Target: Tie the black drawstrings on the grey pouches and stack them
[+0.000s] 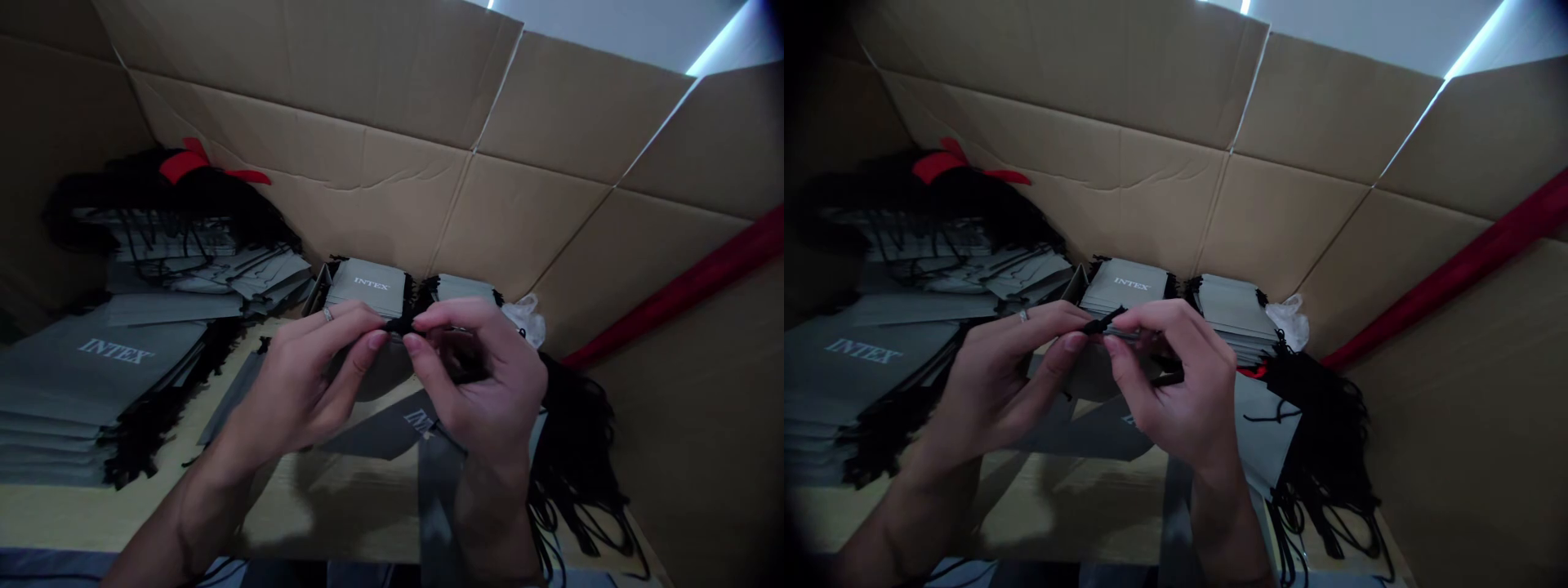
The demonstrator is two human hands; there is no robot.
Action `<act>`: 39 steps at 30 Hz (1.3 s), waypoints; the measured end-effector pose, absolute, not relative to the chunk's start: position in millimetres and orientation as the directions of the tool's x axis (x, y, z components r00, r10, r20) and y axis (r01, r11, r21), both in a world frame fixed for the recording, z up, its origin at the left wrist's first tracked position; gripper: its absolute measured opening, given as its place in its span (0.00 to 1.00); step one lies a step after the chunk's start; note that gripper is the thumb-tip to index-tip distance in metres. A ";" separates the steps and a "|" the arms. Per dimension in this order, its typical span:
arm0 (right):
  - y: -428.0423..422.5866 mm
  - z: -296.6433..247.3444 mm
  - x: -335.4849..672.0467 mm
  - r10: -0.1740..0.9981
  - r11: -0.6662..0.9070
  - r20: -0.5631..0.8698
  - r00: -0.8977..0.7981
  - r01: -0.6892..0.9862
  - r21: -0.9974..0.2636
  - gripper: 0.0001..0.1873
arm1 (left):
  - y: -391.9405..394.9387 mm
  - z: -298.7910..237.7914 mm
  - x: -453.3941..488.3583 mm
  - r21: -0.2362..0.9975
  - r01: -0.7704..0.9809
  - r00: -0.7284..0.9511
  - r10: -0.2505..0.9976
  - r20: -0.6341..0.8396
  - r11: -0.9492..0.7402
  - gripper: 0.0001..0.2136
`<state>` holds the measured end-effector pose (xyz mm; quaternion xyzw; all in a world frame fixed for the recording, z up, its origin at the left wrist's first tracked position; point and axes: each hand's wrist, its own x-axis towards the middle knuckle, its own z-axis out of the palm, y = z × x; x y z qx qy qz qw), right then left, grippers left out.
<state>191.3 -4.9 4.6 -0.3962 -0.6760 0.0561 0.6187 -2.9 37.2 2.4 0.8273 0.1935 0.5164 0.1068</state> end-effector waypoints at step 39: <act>-1.6 -1.5 194.5 0.620 0.741 0.784 -0.030 0.351 -0.572 0.14 | 44.1 -2.6 -6.0 0.288 0.087 0.184 0.299 0.936 -0.954 0.08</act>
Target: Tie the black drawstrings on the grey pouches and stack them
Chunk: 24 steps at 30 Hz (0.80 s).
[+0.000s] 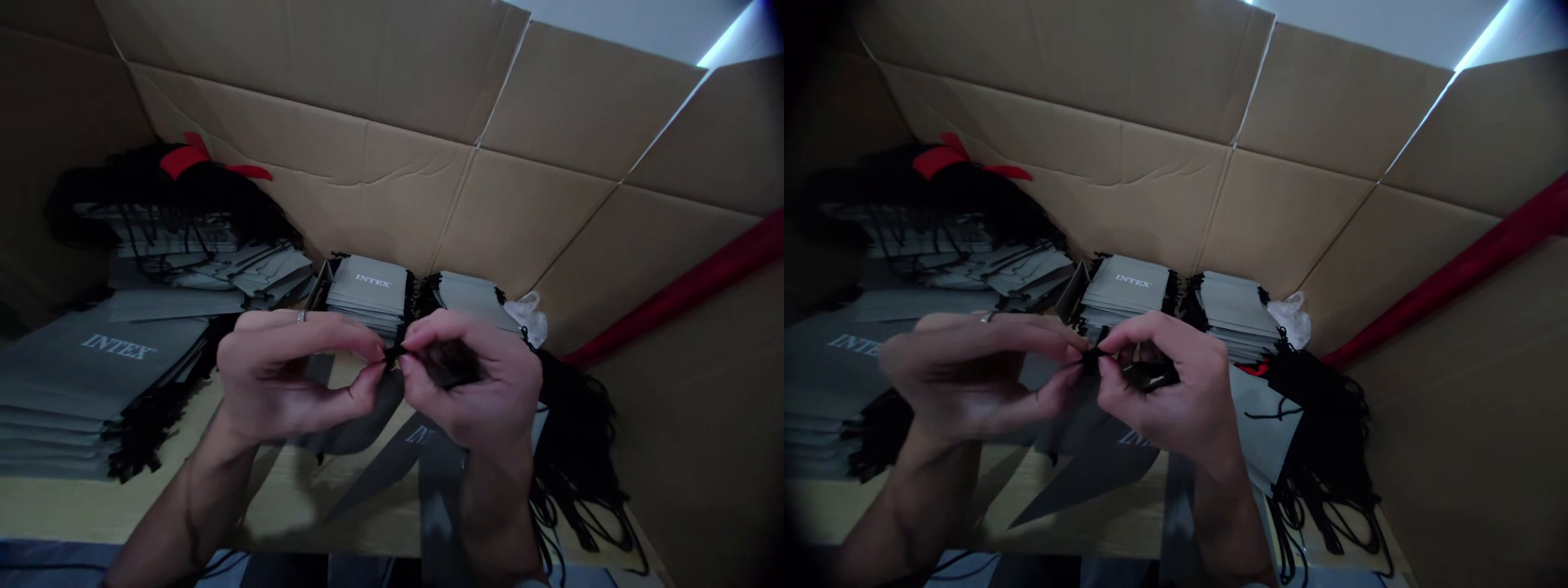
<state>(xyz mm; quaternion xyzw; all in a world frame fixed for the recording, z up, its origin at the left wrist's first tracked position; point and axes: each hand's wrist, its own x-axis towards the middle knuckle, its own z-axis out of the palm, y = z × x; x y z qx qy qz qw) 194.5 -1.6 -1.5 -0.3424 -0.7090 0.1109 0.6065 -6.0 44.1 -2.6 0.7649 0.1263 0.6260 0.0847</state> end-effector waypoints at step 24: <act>11.6 -4.4 186.4 0.523 0.795 0.842 0.132 0.281 -0.538 0.14 | 57.5 -5.1 4.1 0.681 -0.334 0.271 0.625 0.732 -0.652 0.08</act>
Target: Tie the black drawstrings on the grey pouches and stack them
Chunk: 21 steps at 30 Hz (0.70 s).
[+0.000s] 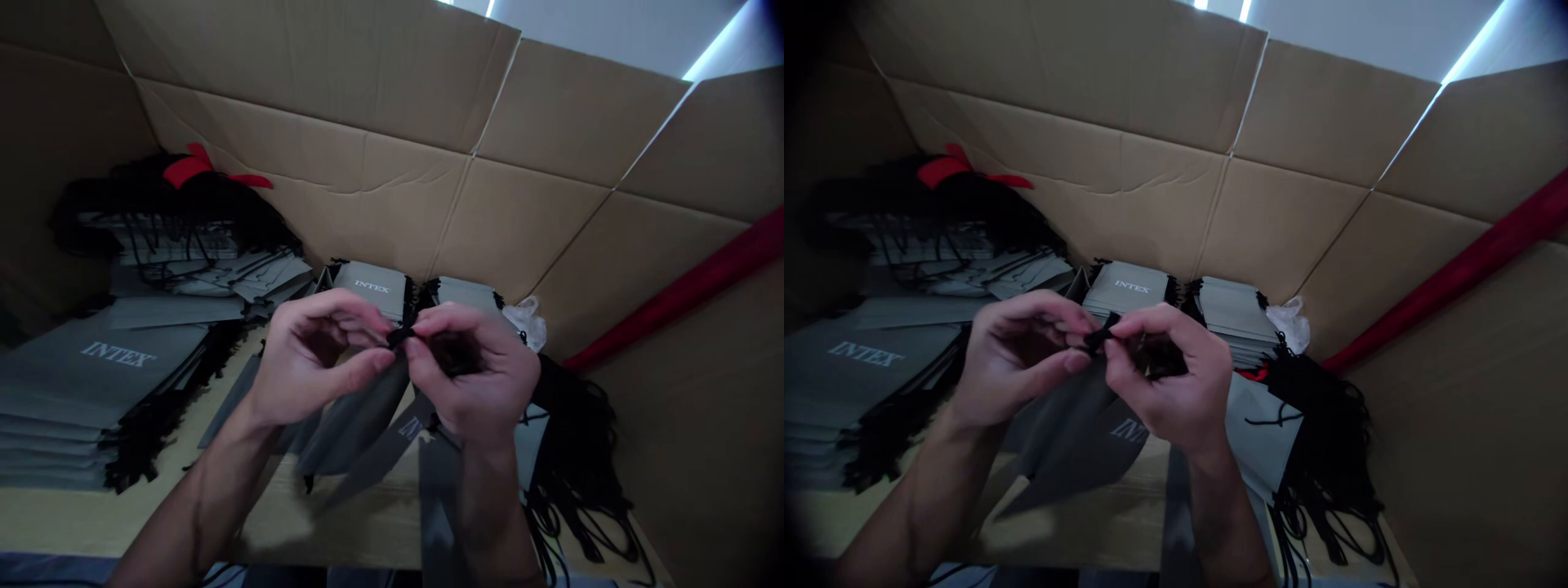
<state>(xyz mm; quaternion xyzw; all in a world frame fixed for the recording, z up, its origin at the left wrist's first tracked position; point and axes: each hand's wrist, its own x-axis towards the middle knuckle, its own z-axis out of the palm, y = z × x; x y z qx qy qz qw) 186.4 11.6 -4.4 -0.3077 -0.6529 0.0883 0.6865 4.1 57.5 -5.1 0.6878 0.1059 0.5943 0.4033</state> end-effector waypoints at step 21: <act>4.8 2.1 207.9 0.687 0.722 0.706 -0.168 0.259 -0.641 0.11 | 34.3 -1.7 -5.2 0.274 0.305 0.541 0.402 0.739 -0.912 0.06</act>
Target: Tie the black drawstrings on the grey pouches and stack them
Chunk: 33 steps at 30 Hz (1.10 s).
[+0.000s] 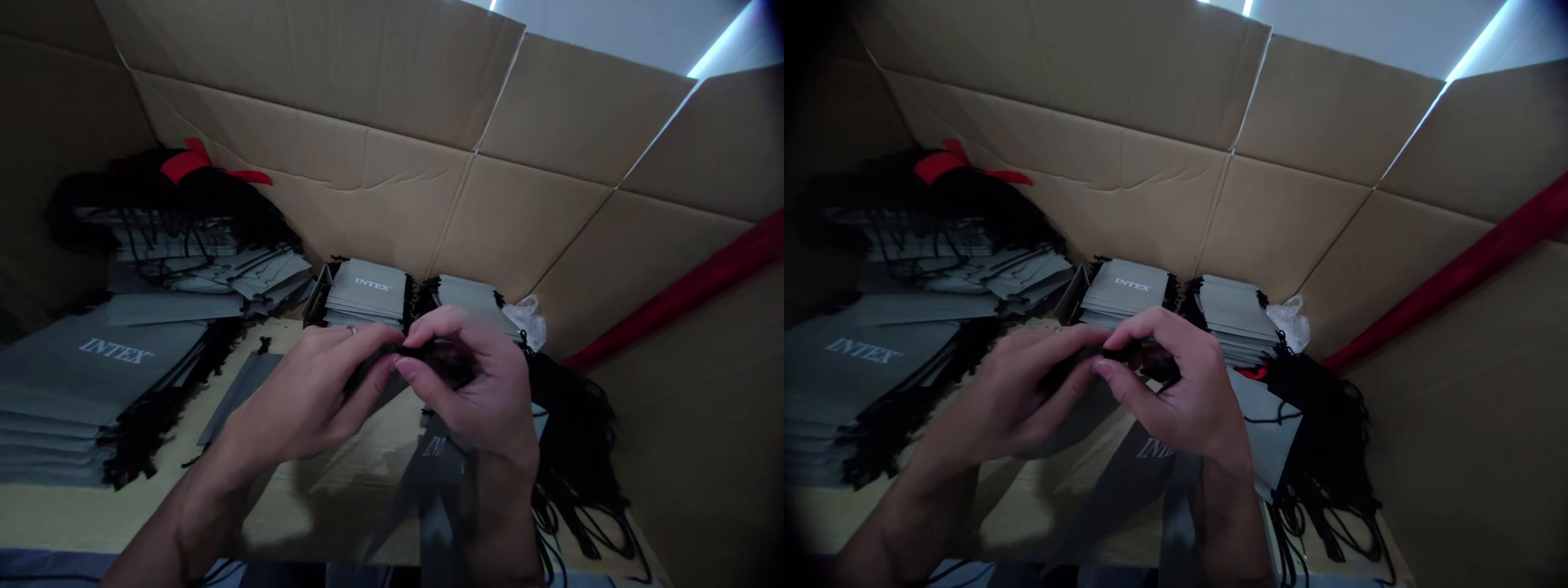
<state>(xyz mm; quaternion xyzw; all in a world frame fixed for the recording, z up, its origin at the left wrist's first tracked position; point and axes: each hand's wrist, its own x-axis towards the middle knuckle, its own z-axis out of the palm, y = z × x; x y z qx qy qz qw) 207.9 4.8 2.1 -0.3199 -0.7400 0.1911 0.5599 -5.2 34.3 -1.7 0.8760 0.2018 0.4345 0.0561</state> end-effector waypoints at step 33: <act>9.4 0.2 205.0 0.752 0.649 0.637 -0.167 0.021 -0.761 0.07 | 29.7 9.8 -5.1 0.415 0.136 0.567 0.414 0.712 -0.900 0.07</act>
